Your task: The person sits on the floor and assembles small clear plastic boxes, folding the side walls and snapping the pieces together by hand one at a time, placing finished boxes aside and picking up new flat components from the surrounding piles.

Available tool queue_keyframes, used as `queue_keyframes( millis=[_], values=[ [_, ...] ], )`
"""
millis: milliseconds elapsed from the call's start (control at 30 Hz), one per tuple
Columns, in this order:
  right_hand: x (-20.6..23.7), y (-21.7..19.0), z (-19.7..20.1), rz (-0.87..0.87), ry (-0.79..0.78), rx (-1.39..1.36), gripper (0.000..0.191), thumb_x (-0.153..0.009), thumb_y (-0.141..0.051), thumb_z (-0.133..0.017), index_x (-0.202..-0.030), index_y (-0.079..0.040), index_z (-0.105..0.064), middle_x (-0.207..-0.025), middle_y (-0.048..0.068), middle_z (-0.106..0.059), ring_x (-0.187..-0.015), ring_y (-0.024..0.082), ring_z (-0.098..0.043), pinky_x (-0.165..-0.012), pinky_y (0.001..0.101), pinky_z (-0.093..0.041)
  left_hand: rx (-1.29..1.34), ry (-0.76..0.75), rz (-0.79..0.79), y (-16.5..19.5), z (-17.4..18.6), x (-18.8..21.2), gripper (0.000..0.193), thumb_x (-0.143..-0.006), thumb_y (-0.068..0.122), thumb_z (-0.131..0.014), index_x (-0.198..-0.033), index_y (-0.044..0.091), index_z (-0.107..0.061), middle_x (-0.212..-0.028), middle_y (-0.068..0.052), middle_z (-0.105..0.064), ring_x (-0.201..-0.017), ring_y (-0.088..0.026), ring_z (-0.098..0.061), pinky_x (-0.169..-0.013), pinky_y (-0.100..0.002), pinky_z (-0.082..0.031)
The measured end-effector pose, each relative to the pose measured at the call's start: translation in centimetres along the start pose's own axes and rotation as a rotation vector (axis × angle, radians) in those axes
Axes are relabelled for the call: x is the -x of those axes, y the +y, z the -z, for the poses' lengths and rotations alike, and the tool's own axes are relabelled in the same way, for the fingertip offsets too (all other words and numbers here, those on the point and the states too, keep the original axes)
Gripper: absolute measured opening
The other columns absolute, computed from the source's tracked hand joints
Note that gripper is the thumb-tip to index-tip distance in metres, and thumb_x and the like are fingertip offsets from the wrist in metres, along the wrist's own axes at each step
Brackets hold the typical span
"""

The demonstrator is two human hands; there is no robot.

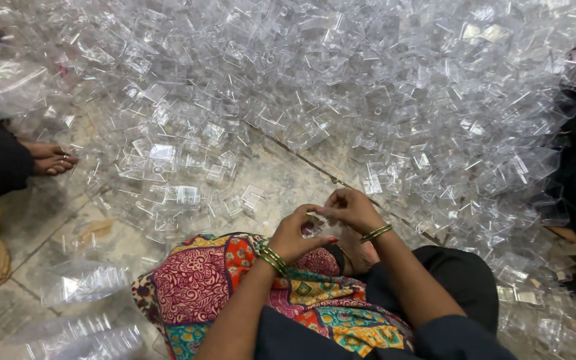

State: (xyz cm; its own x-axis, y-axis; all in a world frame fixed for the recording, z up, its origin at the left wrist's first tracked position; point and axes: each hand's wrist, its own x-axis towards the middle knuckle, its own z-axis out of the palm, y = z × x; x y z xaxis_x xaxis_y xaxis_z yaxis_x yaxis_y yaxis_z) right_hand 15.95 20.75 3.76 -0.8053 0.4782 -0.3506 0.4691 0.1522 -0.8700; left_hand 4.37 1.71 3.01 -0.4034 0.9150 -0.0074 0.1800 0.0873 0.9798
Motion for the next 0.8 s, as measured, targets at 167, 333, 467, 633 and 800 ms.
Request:
queue_keyframes(
  millis=[167,333,467,633,800],
  values=[
    [-0.7,-1.0,-0.1,0.179,-0.184,-0.251,0.045,-0.095,-0.032,-0.067,-0.13,-0.005,-0.062,-0.118,0.006,-0.07,-0.11,0.013,-0.067,-0.092,0.0313,-0.056,-0.231,0.164,0.122,0.4,1.0,-0.7,0.078,-0.061,0.044,-0.092,-0.122,0.009,-0.06,-0.094,-0.011,-0.075,-0.088,-0.024,-0.074,-0.08,-0.038,-0.058],
    [0.5,-1.4,0.2,0.385,-0.284,0.004,0.066,-0.093,-0.015,-0.071,-0.152,-0.006,-0.044,-0.138,0.008,-0.062,-0.131,0.019,-0.059,-0.113,0.0355,-0.035,-0.251,0.179,0.018,-0.4,0.8,-1.7,0.076,-0.063,0.043,-0.095,-0.12,0.006,-0.062,-0.098,-0.014,-0.072,-0.091,-0.028,-0.071,-0.08,-0.04,-0.056],
    [0.3,-1.1,0.5,0.297,-0.315,-0.271,0.071,-0.084,-0.008,-0.079,-0.149,-0.006,-0.049,-0.132,0.009,-0.061,-0.13,0.02,-0.056,-0.109,0.0388,-0.05,-0.031,0.078,0.016,-2.8,0.9,-2.0,0.08,-0.072,0.031,-0.089,-0.138,0.003,-0.055,-0.099,-0.011,-0.073,-0.093,-0.021,-0.071,-0.085,-0.034,-0.057],
    [0.7,-1.2,1.3,0.304,-0.34,-0.359,0.075,-0.078,-0.001,-0.083,-0.147,-0.005,-0.052,-0.136,0.009,-0.06,-0.129,0.021,-0.057,-0.107,0.0398,-0.051,0.253,-0.101,0.037,-5.0,1.4,-2.7,0.055,-0.09,0.007,-0.061,-0.144,0.0,-0.054,-0.113,-0.009,-0.073,-0.103,-0.014,-0.069,-0.088,-0.029,-0.056],
    [1.3,-2.3,0.9,0.411,-0.31,-0.245,0.075,-0.074,0.0,-0.086,-0.142,-0.008,-0.054,-0.14,0.005,-0.057,-0.133,0.02,-0.054,-0.109,0.042,-0.05,0.351,0.009,0.131,-5.6,1.3,-3.7,0.04,-0.095,0.005,-0.056,-0.135,-0.001,-0.061,-0.113,-0.01,-0.076,-0.102,-0.016,-0.072,-0.087,-0.029,-0.06]
  ],
)
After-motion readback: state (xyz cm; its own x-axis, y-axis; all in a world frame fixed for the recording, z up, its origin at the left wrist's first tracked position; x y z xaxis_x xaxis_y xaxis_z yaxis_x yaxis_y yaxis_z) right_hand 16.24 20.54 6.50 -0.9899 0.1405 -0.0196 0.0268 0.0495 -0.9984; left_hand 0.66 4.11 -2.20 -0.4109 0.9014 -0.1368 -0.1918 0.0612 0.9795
